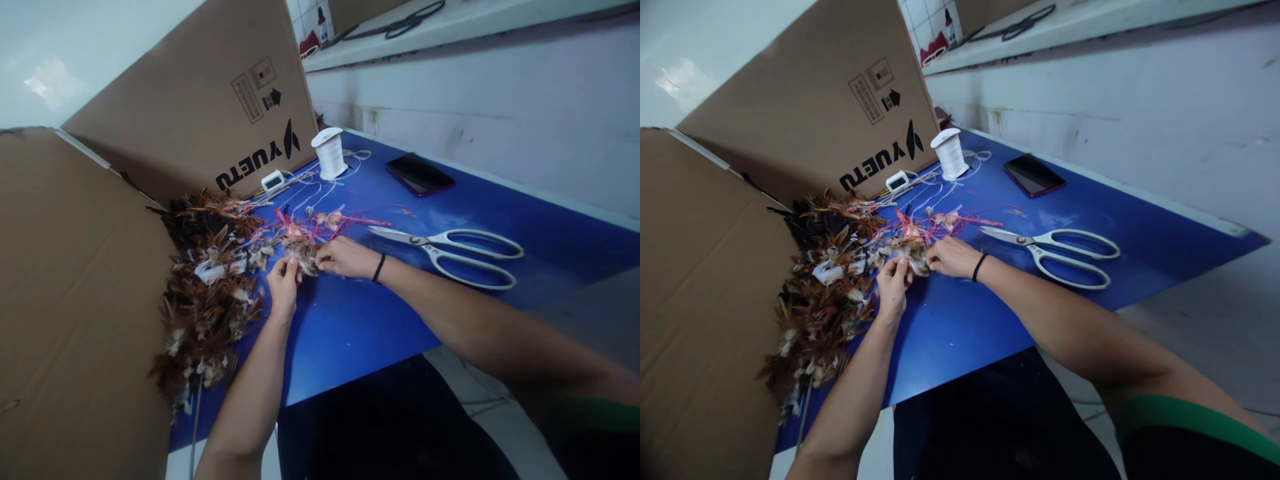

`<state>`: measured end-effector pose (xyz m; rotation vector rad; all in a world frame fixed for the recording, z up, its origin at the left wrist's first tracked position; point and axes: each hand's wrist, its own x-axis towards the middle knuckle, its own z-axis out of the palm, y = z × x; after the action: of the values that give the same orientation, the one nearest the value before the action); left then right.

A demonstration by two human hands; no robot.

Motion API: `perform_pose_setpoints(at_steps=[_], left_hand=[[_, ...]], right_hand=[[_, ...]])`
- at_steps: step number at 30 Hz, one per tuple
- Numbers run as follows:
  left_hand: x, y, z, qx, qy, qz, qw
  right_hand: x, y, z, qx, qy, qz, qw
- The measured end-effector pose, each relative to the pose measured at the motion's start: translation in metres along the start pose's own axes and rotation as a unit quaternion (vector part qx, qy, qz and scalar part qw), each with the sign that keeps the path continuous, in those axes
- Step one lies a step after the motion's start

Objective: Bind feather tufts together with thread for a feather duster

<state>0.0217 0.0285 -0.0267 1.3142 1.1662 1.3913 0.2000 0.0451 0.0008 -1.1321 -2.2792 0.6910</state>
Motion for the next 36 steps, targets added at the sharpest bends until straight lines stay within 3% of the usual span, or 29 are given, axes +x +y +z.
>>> perform_pose_setpoints(at_steps=[4, 7, 12, 17, 26, 33, 36], left_hand=[[0.000, 0.000, 0.001, 0.005, 0.007, -0.004, 1.000], [-0.002, -0.001, 0.001, 0.050, -0.009, 0.011, 0.999], [-0.005, -0.001, 0.001, 0.115, -0.061, 0.055, 0.990], [-0.005, -0.004, 0.000, 0.121, -0.073, 0.045, 0.989], [-0.005, -0.003, -0.001, 0.071, -0.101, 0.024, 0.992], [-0.002, -0.008, -0.006, 0.090, -0.104, 0.032, 0.990], [-0.003, -0.008, -0.006, 0.097, -0.115, 0.024, 0.988]], right_hand=[[0.000, -0.002, -0.002, -0.045, 0.051, -0.017, 0.998], [0.001, -0.007, -0.001, 0.046, 0.087, 0.008, 0.995], [0.004, -0.007, 0.007, 0.206, 0.092, 0.020, 0.974], [0.006, -0.001, 0.012, 0.226, 0.107, 0.019, 0.968], [0.007, -0.002, 0.008, 0.220, 0.115, -0.044, 0.968], [0.007, -0.005, 0.012, 0.354, 0.061, 0.001, 0.933], [0.006, -0.007, 0.012, 0.366, 0.059, 0.008, 0.929]])
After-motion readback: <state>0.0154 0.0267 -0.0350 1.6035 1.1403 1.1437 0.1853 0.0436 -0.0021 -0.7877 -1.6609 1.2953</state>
